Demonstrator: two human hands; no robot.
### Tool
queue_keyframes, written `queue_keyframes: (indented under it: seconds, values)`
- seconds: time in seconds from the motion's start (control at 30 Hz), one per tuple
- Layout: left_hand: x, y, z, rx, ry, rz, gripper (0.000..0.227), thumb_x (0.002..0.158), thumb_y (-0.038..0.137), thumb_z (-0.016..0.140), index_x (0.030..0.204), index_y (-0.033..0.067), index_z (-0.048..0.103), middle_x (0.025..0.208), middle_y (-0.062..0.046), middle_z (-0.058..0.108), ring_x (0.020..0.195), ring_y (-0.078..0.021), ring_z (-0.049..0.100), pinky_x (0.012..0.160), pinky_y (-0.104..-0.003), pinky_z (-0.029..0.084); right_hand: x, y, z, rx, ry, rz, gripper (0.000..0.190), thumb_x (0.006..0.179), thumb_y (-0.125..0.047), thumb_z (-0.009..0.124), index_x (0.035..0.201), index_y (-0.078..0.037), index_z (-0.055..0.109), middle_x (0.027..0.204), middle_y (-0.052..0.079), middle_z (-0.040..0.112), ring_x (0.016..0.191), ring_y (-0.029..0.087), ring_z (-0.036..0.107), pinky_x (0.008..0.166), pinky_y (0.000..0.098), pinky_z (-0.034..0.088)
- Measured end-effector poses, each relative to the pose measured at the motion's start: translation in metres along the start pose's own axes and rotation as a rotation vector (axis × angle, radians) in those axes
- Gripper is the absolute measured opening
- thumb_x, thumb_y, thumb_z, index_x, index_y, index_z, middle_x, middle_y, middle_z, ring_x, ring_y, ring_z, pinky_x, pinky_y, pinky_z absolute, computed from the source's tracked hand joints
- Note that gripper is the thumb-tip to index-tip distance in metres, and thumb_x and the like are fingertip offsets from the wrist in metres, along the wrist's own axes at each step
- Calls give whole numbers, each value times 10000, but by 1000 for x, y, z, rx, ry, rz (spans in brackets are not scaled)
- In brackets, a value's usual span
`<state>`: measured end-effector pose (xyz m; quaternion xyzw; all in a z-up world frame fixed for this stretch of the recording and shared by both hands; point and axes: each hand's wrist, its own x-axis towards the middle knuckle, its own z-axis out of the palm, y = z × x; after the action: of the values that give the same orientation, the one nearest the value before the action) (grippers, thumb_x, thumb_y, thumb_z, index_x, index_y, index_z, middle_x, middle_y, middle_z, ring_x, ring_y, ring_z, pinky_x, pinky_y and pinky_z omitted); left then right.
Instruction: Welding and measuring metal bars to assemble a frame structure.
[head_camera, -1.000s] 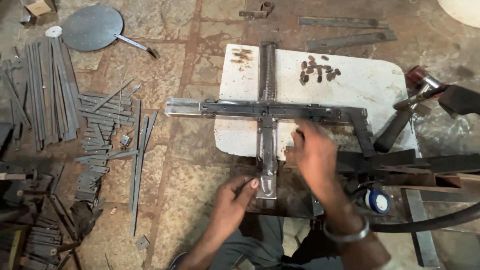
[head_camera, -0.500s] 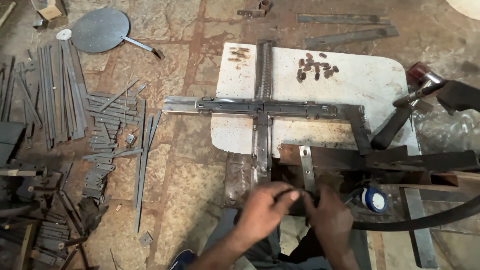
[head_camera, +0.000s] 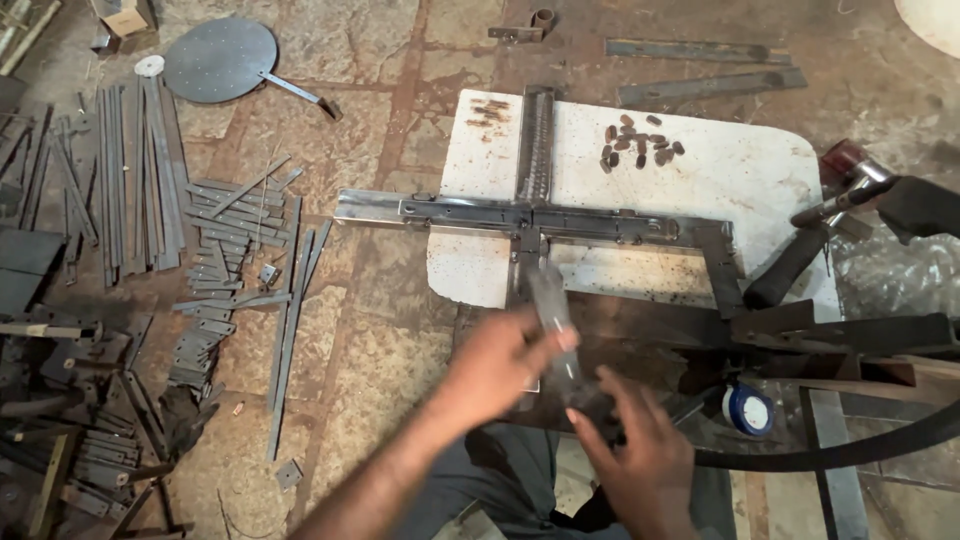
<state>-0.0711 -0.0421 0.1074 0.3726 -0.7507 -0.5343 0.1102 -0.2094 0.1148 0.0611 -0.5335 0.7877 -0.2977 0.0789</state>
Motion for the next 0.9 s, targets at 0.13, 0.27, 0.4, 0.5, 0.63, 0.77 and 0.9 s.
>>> queue_keyframes:
  seconds: [0.13,0.27,0.4,0.5,0.63,0.77,0.9]
  values:
    - [40,10,-59,3,192,51,355,998,391,617,1125,78,725,827,-93,767,675,-174,698,661,-382,577,-14,16,-1,-5,97,-28,553,819,-377,769,1271,-78,662,1122,147,732,941,283,743,696,393,595]
    - [87,13,-81,95,322,273,310,950,325,684,1107,63,735,783,-78,764,638,-154,681,609,-376,528,-31,36,10,-34,-189,421,628,830,-459,785,1392,-214,650,1152,106,709,810,222,786,674,375,635]
    - [115,4,-83,166,336,317,285,952,306,721,1073,48,743,771,-102,746,647,-171,668,622,-383,518,-62,84,38,37,-167,336,587,789,-393,769,1309,-145,657,1058,128,723,905,233,750,693,370,620]
    - [110,5,-85,153,357,352,277,957,290,730,1064,35,750,793,-110,749,666,-165,678,641,-381,526,-53,78,32,103,-278,463,531,832,-382,744,1298,-150,639,1119,105,726,932,215,766,690,353,639]
    - [86,12,-92,29,404,312,269,967,267,697,1089,32,744,808,-98,775,658,-149,674,634,-355,527,14,35,10,-8,1,42,378,906,-308,700,1224,-105,705,1142,146,731,944,294,716,777,385,576]
    - [66,-3,-98,-47,511,407,258,986,233,701,1093,1,730,841,-77,778,703,-98,691,645,-293,534,111,8,18,93,129,-273,251,991,-182,692,1185,-24,715,1088,179,730,1000,339,711,852,416,560]
    - [42,-7,-106,-57,508,335,256,980,239,704,1091,11,739,797,-54,758,663,-80,648,603,-281,499,170,38,73,127,54,-313,268,941,-136,724,1187,-29,713,1100,181,741,947,315,727,818,403,567]
